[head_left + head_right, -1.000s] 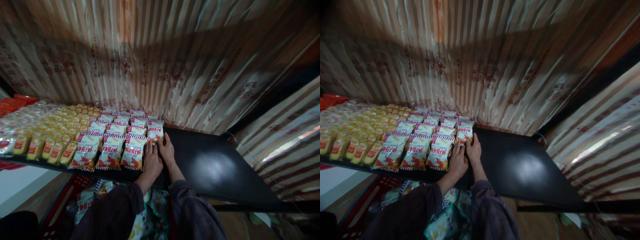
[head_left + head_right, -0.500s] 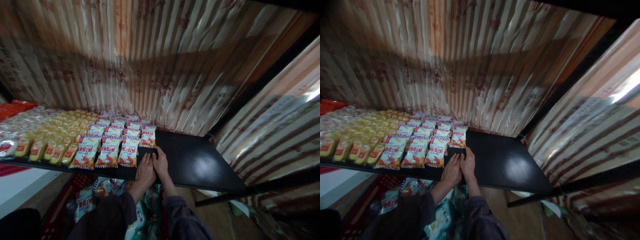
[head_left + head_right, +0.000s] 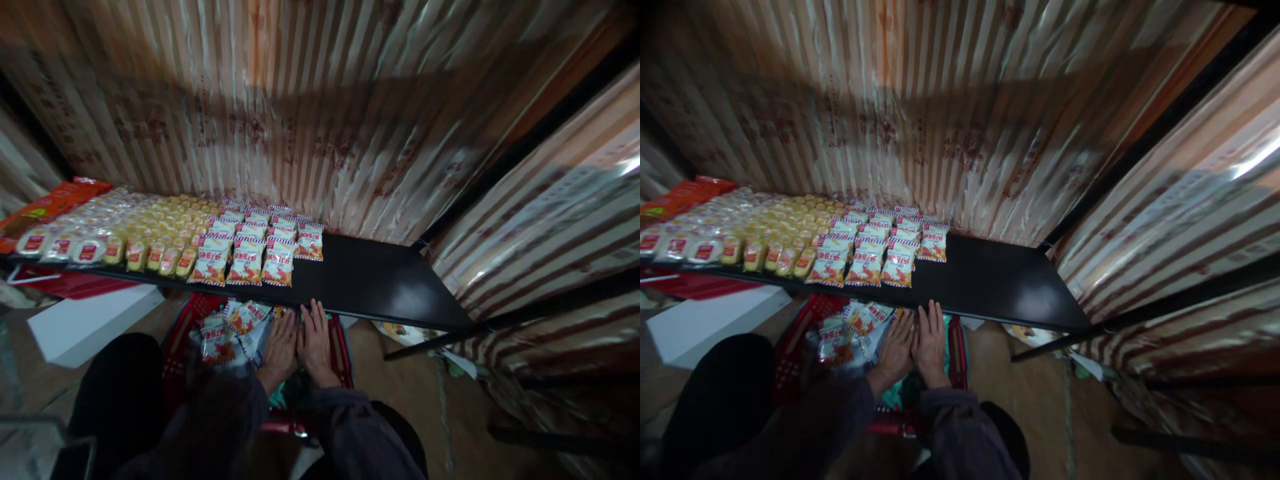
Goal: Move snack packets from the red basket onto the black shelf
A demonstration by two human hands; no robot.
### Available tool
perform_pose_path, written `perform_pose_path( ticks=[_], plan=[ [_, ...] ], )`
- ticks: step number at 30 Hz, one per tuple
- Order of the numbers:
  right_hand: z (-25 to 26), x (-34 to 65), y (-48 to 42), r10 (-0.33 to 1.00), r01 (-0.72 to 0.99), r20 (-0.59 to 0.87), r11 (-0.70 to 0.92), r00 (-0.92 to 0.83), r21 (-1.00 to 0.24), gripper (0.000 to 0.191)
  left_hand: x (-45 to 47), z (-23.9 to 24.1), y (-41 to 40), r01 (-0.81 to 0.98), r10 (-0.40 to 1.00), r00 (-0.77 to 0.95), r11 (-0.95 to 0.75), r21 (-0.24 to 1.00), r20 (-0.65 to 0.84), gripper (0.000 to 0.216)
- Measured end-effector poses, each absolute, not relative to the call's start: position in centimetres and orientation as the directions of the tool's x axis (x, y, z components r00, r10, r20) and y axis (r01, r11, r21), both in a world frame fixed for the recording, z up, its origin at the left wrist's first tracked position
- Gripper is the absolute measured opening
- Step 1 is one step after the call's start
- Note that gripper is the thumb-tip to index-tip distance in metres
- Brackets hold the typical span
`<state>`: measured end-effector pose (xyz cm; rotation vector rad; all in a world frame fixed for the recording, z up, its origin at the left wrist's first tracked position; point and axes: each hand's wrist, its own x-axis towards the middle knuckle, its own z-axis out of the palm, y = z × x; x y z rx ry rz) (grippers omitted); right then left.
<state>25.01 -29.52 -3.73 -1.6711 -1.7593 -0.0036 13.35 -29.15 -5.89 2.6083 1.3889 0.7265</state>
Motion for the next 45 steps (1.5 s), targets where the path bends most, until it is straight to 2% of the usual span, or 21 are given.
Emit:
perform_pose_path(
  ticks=[2,4,6,9,11,16,21,23,25,28,30,33,36,39,42,44,45],
  plan=[
    [-5.0,24.0,-31.0,0.901,0.865,0.431,0.181,0.045,-0.468,0.043,10.7,-6.5,-30.1,0.831,0.880,0.371,-0.457,0.317,0.295,0.049],
    [-6.2,23.4,-31.6,0.925,0.848,0.378,0.163,0.046,-0.504,0.042,7.5,-6.6,-30.3,0.861,0.906,0.334,-0.405,0.306,0.259,0.048],
    [-6.9,23.6,-31.4,0.939,0.839,0.327,0.093,0.105,-0.537,0.041,4.0,-6.3,-29.7,0.885,0.922,0.301,-0.365,0.288,0.245,0.046],
    [-7.4,24.9,-30.6,0.922,0.817,0.263,-0.089,0.284,-0.570,0.038,-0.7,-5.5,-27.9,0.948,0.982,0.109,-0.150,0.282,0.156,0.044],
    [-7.6,25.9,-30.2,0.908,0.810,0.258,-0.132,0.330,-0.571,0.041,-2.8,-5.2,-26.6,0.954,0.998,0.032,-0.047,0.296,0.056,0.044],
    [-8.9,27.5,-30.0,0.886,0.780,0.225,-0.207,0.405,-0.590,0.044,-3.3,-5.2,-23.8,0.944,0.993,0.109,-0.092,0.318,-0.037,0.041],
    [-10.1,28.2,-28.7,0.855,0.688,0.172,-0.256,0.489,-0.679,0.048,0.6,-6.1,-23.5,0.945,0.993,0.096,-0.067,0.319,-0.075,0.057],
    [-10.2,28.4,-28.3,0.870,0.652,0.111,-0.269,0.480,-0.709,0.053,1.9,-6.5,-24.2,0.960,0.997,0.012,0.011,0.279,-0.080,0.065],
    [-10.1,28.3,-28.1,0.884,0.632,0.063,-0.280,0.463,-0.722,0.055,2.9,-6.8,-24.9,0.971,0.999,-0.041,0.044,0.236,-0.020,0.066],
    [-9.4,27.3,-28.0,0.905,0.629,0.039,-0.263,0.424,-0.732,0.055,3.8,-6.6,-25.5,0.973,0.994,0.039,-0.061,0.221,0.105,0.056],
    [-8.6,26.1,-28.2,0.940,0.633,0.047,-0.190,0.337,-0.751,0.056,4.3,-6.3,-25.4,0.960,0.991,0.102,-0.120,0.254,0.083,0.049],
    [-7.4,24.3,-28.5,0.990,0.611,-0.002,-0.089,0.141,-0.786,0.050,4.9,-5.9,-25.4,0.947,0.998,0.064,-0.059,0.317,-0.008,0.042],
    [-6.4,23.1,-29.1,0.999,0.704,-0.045,-0.040,0.011,-0.709,0.043,4.9,-6.0,-25.7,0.947,0.998,0.022,-0.002,0.322,-0.061,0.044],
    [-5.6,23.3,-29.6,0.995,0.853,-0.102,-0.066,0.015,-0.518,0.038,4.1,-6.3,-25.8,0.956,0.993,0.004,0.032,0.292,-0.122,0.051],
    [-4.6,24.9,-29.6,0.954,0.906,-0.202,-0.277,0.220,-0.320,0.030,3.2,-6.4,-25.3,0.951,0.983,0.001,0.056,0.305,-0.184,0.050],
    [-3.7,26.4,-29.4,0.887,0.853,-0.209,-0.456,0.412,-0.253,0.034,2.8,-6.4,-25.0,0.943,0.979,0.023,0.047,0.329,-0.205,0.049],
    [-3.2,27.0,-29.2,0.876,0.841,-0.191,-0.481,0.444,-0.249,0.037,2.8,-6.4,-25.0,0.939,0.978,0.038,0.036,0.341,-0.207,0.049]
  ],
)
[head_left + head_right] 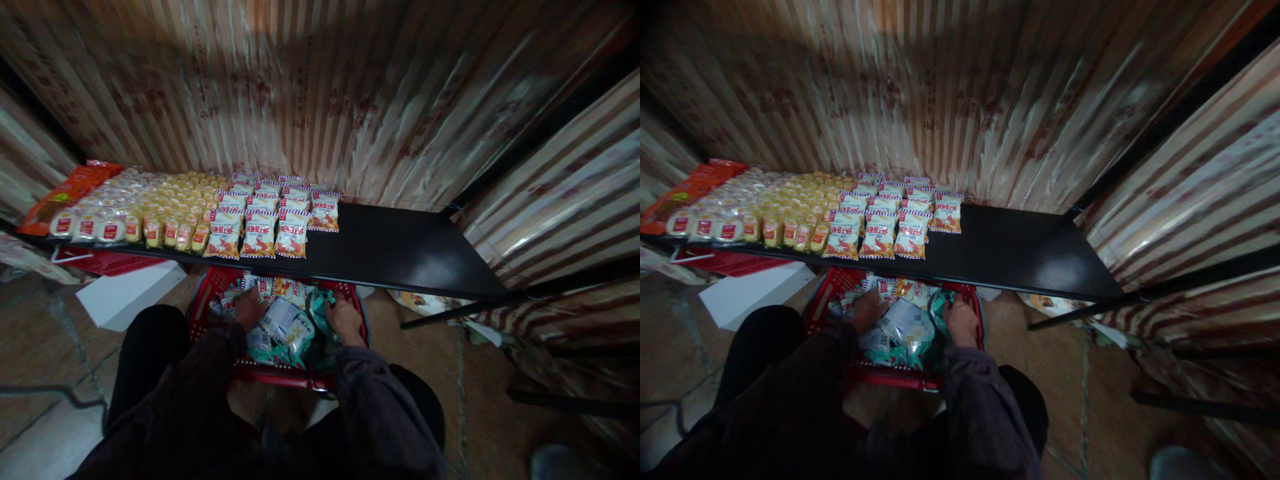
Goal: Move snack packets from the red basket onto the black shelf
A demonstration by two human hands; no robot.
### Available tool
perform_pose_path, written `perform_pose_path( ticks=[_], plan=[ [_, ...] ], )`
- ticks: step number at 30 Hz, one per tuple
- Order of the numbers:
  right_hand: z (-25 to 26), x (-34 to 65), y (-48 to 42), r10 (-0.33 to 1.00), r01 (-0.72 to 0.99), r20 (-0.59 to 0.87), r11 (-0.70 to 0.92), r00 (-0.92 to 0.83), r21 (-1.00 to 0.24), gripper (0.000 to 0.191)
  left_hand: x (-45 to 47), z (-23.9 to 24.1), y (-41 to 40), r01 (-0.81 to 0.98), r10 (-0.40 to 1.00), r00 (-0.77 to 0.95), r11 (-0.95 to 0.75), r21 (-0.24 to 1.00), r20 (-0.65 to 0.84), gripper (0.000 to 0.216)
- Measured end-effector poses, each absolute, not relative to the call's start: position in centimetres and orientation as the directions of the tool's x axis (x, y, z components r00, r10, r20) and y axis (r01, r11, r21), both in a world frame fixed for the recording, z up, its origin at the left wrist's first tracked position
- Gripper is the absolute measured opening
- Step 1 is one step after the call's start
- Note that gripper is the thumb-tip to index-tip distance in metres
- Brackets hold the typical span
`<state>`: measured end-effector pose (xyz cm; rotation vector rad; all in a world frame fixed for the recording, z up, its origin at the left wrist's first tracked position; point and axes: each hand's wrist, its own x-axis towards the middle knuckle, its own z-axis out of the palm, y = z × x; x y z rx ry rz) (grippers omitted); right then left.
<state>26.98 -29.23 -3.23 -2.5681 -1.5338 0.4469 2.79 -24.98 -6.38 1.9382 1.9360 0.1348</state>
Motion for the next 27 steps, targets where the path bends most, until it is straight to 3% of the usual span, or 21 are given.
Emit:
perform_pose_path(
  ticks=[2,6,9,13,19,24,27],
  plan=[
    [-2.7,27.6,-28.9,0.892,0.839,-0.151,-0.451,0.425,-0.303,0.038,3.0,-6.4,-25.3,0.931,0.979,0.067,0.009,0.364,-0.195,0.047],
    [-3.8,26.0,-28.4,0.989,0.784,-0.024,-0.131,0.147,-0.607,0.037,4.1,-6.6,-27.0,0.905,0.981,0.110,-0.033,0.425,-0.159,0.046],
    [-6.2,24.3,-28.2,0.996,0.711,-0.006,-0.066,0.086,-0.700,0.050,4.8,-6.6,-28.5,0.871,0.974,0.173,-0.082,0.484,-0.146,0.039],
    [-8.3,23.4,-28.2,0.999,0.706,0.000,0.039,-0.055,-0.707,0.060,4.9,-6.6,-29.6,0.793,0.962,0.246,-0.131,0.595,-0.116,0.056],
    [-6.4,21.9,-30.0,0.954,0.717,0.014,0.235,-0.300,-0.656,0.062,4.1,-6.8,-31.5,0.631,0.988,-0.013,0.125,0.766,-0.151,0.054],
    [-2.0,20.9,-32.0,0.947,0.606,0.026,0.227,-0.321,-0.763,0.049,3.0,-5.5,-35.3,0.415,0.989,-0.128,0.124,0.902,-0.077,0.055],
    [0.2,22.4,-32.7,0.968,0.693,-0.101,0.089,-0.229,-0.715,0.038,3.8,-3.5,-36.4,0.426,0.999,-0.021,0.033,0.904,-0.026,0.046]
  ],
)
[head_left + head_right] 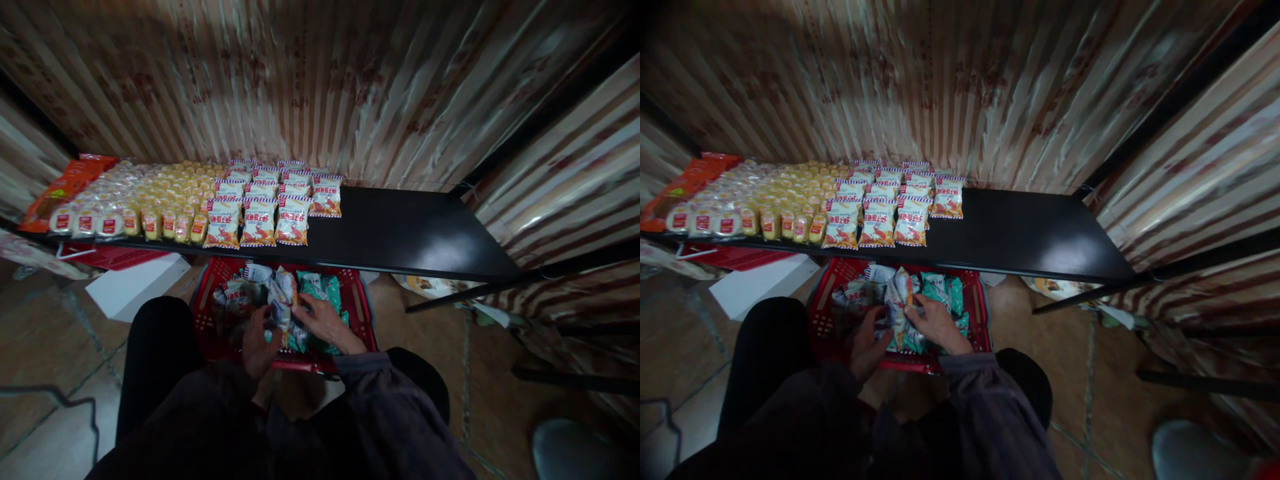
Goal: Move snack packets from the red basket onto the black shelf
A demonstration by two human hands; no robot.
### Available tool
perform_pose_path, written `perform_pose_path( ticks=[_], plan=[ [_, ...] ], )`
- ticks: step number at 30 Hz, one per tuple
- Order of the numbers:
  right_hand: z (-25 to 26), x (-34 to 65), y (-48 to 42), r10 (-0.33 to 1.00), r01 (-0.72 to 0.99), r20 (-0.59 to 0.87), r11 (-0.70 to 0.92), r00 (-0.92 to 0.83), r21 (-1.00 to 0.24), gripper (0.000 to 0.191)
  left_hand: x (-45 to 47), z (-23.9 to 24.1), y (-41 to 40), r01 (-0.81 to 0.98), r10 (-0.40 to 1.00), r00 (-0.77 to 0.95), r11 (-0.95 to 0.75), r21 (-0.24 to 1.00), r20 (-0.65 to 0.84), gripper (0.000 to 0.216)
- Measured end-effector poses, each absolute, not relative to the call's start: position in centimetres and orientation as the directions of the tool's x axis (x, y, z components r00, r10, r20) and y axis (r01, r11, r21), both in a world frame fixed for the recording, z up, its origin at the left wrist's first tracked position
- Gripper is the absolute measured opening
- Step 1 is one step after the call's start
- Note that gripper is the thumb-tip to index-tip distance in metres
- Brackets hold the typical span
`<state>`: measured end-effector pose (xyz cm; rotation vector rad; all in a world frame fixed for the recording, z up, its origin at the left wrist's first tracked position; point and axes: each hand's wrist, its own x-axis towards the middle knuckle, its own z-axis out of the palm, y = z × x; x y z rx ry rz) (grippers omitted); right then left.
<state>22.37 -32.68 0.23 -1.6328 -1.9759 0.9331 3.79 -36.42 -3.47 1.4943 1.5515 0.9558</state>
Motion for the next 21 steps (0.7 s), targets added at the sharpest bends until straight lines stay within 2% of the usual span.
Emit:
perform_pose_path(
  ticks=[4,6,7,9,12,15,17,19,21],
  plan=[
    [0.3,26.7,-32.6,0.926,0.894,-0.363,-0.076,-0.100,-0.441,0.030,5.7,-2.2,-36.3,0.493,0.962,0.271,-0.113,0.862,-0.028,0.036],
    [-0.3,28.6,-32.1,0.928,0.919,-0.373,-0.146,-0.002,-0.366,0.030,6.2,-2.7,-36.1,0.482,0.948,0.319,-0.142,0.864,-0.023,0.034],
    [-0.6,29.3,-31.8,0.941,0.918,-0.336,-0.172,0.046,-0.357,0.028,6.1,-3.1,-35.9,0.487,0.946,0.323,-0.158,0.859,-0.009,0.032],
    [-0.8,29.6,-31.3,0.974,0.881,-0.175,-0.208,0.146,-0.426,0.027,5.1,-4.0,-35.3,0.538,0.954,0.299,-0.198,0.820,0.035,0.029],
    [-0.4,27.7,-30.7,0.967,0.805,0.158,-0.069,0.199,-0.590,0.033,2.2,-5.0,-33.0,0.649,0.992,0.112,-0.119,0.751,0.061,0.027],
    [-0.1,24.3,-31.0,0.927,0.741,0.374,0.237,0.021,-0.628,0.033,-1.4,-5.7,-29.8,0.793,0.985,-0.132,0.040,0.608,0.107,0.037],
    [-0.6,21.9,-31.7,0.888,0.698,0.425,0.418,-0.177,-0.582,0.031,-3.2,-6.3,-28.1,0.818,0.986,-0.155,0.097,0.567,0.056,0.045],
    [-1.6,19.9,-32.4,0.863,0.661,0.324,0.505,-0.388,-0.555,0.033,-4.1,-7.0,-27.4,0.818,0.997,-0.081,0.054,0.573,0.020,0.049],
    [-2.9,18.9,-32.7,0.888,0.714,0.123,0.433,-0.444,-0.550,0.032,-4.1,-7.5,-27.5,0.813,0.999,-0.039,0.022,0.582,0.016,0.048]
  ],
)
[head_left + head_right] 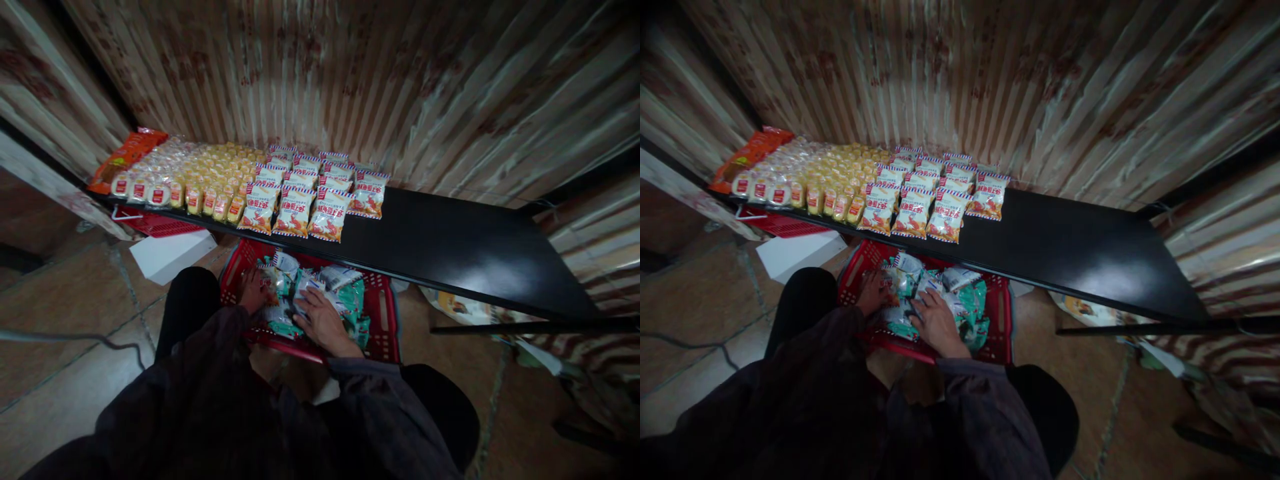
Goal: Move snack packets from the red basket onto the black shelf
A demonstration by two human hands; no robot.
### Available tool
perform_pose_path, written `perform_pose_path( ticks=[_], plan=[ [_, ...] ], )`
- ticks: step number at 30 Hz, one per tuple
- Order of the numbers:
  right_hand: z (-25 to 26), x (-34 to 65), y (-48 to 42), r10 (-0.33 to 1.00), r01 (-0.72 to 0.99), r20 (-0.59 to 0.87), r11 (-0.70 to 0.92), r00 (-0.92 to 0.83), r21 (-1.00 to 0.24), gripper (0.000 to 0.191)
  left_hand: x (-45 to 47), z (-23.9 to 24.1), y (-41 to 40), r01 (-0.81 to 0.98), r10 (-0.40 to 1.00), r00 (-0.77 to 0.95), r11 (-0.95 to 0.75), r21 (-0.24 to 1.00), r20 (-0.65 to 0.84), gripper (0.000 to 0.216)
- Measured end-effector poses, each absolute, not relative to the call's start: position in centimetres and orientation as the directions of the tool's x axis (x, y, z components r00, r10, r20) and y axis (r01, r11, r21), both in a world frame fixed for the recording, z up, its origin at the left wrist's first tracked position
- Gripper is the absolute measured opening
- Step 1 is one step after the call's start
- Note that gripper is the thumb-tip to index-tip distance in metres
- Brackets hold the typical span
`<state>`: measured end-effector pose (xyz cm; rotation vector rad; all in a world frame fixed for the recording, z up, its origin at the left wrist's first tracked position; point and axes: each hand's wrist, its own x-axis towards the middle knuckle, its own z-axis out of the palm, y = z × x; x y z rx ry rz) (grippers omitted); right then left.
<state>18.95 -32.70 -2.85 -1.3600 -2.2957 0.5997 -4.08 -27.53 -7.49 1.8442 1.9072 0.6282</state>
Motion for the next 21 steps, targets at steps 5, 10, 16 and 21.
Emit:
perform_pose_path(
  ticks=[5,10,16,21],
  plan=[
    [-3.7,21.1,-31.4,0.972,0.871,-0.081,0.160,-0.221,-0.465,0.022,0.2,-7.4,-31.0,0.784,0.994,0.103,-0.102,0.612,0.034,0.045],
    [-2.8,24.1,-31.0,0.983,0.825,0.011,0.159,-0.182,-0.543,0.033,6.4,-6.1,-34.5,0.696,0.965,0.255,-0.224,0.683,0.057,0.046],
    [-2.4,21.7,-32.1,0.937,0.676,0.069,0.296,-0.342,-0.674,0.034,0.6,-4.8,-32.4,0.806,0.977,0.135,-0.204,0.555,0.163,0.041],
    [-3.8,19.8,-32.4,0.889,0.673,-0.133,0.226,-0.438,-0.705,0.029,-5.3,-6.7,-29.7,0.889,0.982,-0.177,0.130,0.439,0.066,0.050]
  ],
)
